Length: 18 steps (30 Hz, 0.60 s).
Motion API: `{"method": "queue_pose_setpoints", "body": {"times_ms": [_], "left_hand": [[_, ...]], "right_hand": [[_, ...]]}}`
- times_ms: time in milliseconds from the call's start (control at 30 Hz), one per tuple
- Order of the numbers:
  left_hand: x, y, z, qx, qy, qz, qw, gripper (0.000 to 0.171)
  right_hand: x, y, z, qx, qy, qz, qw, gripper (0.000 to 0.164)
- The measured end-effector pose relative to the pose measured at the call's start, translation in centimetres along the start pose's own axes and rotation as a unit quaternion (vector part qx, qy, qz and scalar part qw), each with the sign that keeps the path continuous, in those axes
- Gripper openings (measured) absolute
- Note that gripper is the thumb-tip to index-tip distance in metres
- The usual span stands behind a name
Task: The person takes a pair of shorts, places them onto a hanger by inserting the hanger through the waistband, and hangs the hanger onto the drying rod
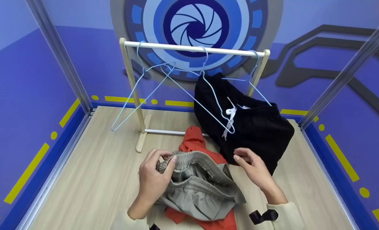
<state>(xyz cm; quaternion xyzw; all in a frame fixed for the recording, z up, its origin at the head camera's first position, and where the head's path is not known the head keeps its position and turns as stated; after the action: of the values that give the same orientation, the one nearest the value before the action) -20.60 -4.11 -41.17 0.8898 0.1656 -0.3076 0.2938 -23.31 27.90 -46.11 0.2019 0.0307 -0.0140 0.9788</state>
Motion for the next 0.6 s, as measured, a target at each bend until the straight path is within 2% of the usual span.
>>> {"method": "queue_pose_setpoints", "body": {"times_ms": [200, 400, 600], "left_hand": [[0.0, 0.0, 0.0, 0.004, -0.002, -0.001, 1.0000, 0.011], [0.2, 0.0, 0.1, 0.004, -0.004, -0.006, 1.0000, 0.010], [0.2, -0.1, 0.2, 0.007, -0.004, -0.005, 1.0000, 0.010]], "right_hand": [[-1.2, 0.5, 1.3, 0.005, -0.006, -0.031, 0.999, 0.039], [-2.3, 0.9, 2.3, 0.005, -0.010, -0.056, 0.998, 0.043], [-3.5, 0.6, 2.0, -0.010, -0.020, -0.050, 0.998, 0.044]]}}
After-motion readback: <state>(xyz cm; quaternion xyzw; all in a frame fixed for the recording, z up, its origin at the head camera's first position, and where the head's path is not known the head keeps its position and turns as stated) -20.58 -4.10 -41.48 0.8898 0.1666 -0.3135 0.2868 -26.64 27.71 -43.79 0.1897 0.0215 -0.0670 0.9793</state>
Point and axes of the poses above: each hand's wrist, its own x-axis away from the middle knuckle, its own y-axis out of the back of the hand, z = x × y, the point moved 6 cm from there along -x, towards the middle knuckle, and after that the axes turned 7 degrees about -x, right-handed, at the moved point
